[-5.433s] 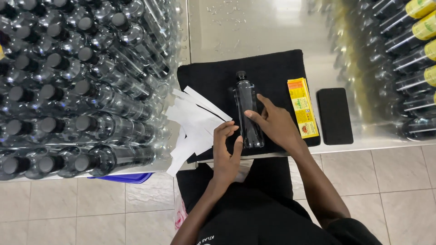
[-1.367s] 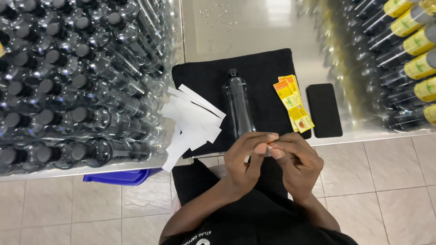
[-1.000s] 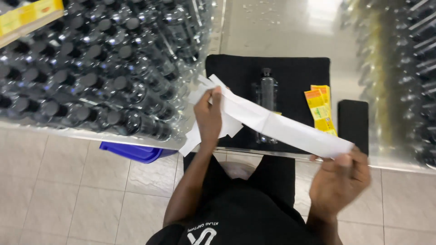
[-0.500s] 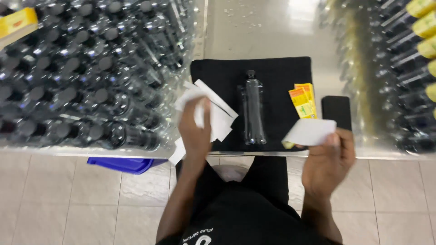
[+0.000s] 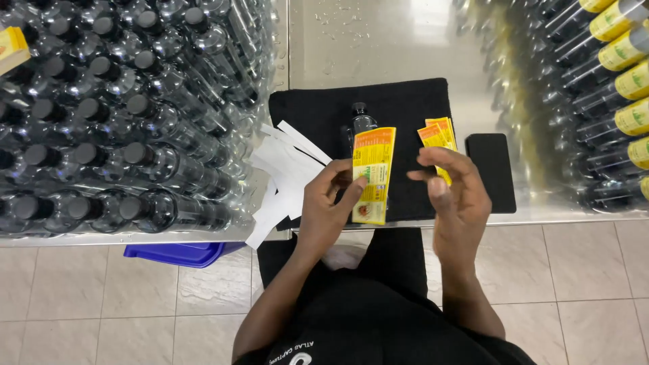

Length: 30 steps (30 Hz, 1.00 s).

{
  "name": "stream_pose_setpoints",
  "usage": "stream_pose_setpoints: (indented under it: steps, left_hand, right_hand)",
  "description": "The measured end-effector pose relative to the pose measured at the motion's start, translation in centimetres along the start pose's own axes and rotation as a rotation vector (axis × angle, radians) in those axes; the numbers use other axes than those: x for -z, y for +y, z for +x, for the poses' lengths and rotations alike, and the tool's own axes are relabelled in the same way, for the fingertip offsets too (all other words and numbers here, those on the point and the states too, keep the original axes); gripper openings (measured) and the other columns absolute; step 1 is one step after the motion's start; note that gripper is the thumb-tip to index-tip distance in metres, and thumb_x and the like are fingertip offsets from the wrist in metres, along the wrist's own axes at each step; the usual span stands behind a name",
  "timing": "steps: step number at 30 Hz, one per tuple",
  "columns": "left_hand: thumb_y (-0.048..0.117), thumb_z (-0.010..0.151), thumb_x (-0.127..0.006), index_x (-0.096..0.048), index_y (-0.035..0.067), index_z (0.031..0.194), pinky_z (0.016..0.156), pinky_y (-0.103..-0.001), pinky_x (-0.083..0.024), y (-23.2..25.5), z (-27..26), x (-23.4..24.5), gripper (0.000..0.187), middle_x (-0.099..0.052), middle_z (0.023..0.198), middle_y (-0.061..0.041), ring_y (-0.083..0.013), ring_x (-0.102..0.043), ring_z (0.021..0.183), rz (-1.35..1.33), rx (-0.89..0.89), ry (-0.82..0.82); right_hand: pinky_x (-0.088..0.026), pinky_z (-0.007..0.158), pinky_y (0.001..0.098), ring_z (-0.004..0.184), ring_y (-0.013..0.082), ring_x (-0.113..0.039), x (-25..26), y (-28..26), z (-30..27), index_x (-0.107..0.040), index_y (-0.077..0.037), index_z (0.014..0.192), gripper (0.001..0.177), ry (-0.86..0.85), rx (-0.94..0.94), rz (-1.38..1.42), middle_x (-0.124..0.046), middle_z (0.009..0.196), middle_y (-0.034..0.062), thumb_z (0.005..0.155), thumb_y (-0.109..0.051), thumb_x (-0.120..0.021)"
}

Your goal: Manually applying adhesive labels to plastic bottles at a production station.

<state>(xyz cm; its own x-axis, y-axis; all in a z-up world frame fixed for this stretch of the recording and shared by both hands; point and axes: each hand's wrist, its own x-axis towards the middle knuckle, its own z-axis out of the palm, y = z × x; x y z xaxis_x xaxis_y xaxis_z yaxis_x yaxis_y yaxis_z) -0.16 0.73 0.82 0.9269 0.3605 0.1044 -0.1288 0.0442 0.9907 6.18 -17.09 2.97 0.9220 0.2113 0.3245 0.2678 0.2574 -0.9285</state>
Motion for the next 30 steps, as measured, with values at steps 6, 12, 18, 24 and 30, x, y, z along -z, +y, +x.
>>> stream_pose_setpoints:
  steps: [6,12,18,24,30]
  left_hand:
    - [0.021,0.104,-0.074,-0.061,0.013,0.158,0.100,-0.044,-0.054,-0.2,-0.5,0.1,0.056,-0.074,0.117,-0.017,-0.0221,-0.066,0.110,0.029,0.036,-0.144]
    - [0.010,0.099,-0.074,-0.042,0.003,0.166,0.112,-0.070,-0.033,0.6,-3.2,-0.3,0.075,-0.065,0.139,-0.029,-0.0537,-0.057,0.132,0.290,-0.139,-0.112]
    - [0.024,0.106,-0.072,-0.077,0.010,0.101,0.078,-0.026,-0.056,-3.0,-7.9,-2.1,0.016,-0.079,0.098,-0.003,-0.0113,-0.071,0.087,-0.066,0.135,-0.270]
    - [0.023,0.099,-0.081,-0.057,-0.001,0.125,0.072,-0.031,-0.064,-6.5,-4.7,-2.2,0.042,-0.067,0.112,-0.016,-0.0190,-0.067,0.093,-0.338,0.417,0.104]
    - [0.026,0.104,-0.076,-0.067,0.006,0.129,0.093,-0.044,-0.060,-6.1,-1.2,-1.7,0.034,-0.066,0.125,-0.019,-0.0270,-0.068,0.113,-0.200,0.259,0.218]
  right_hand:
    - [-0.064,0.096,0.0562,0.102,0.0359,-0.076,2.1,3.0,-1.0,-0.073,0.005,0.128,0.049,-0.232,-0.225,-0.312,-0.073,0.109,0.0237,0.091,-0.024,-0.086]
    - [-0.065,0.084,0.0412,0.086,0.0244,-0.071,2.4,4.4,-2.2,-0.072,-0.005,0.123,0.029,-0.061,-0.282,-0.444,-0.065,0.095,0.0123,0.104,-0.026,-0.076]
    - [-0.067,0.072,0.0290,0.093,0.0239,-0.075,2.5,6.1,-3.1,-0.069,-0.004,0.120,0.032,0.241,-0.371,-0.009,-0.072,0.109,0.0063,0.098,-0.022,-0.082]
    - [-0.069,0.079,0.0377,0.102,0.0291,-0.073,2.0,8.0,-4.4,-0.066,-0.007,0.123,0.029,0.176,-0.476,0.024,-0.063,0.110,0.0120,0.100,-0.020,-0.077]
    - [-0.067,0.077,0.0351,0.104,0.0311,-0.073,0.3,7.5,-1.5,-0.063,-0.003,0.120,0.031,0.182,-0.482,-0.038,-0.061,0.110,0.0148,0.103,-0.027,-0.075]
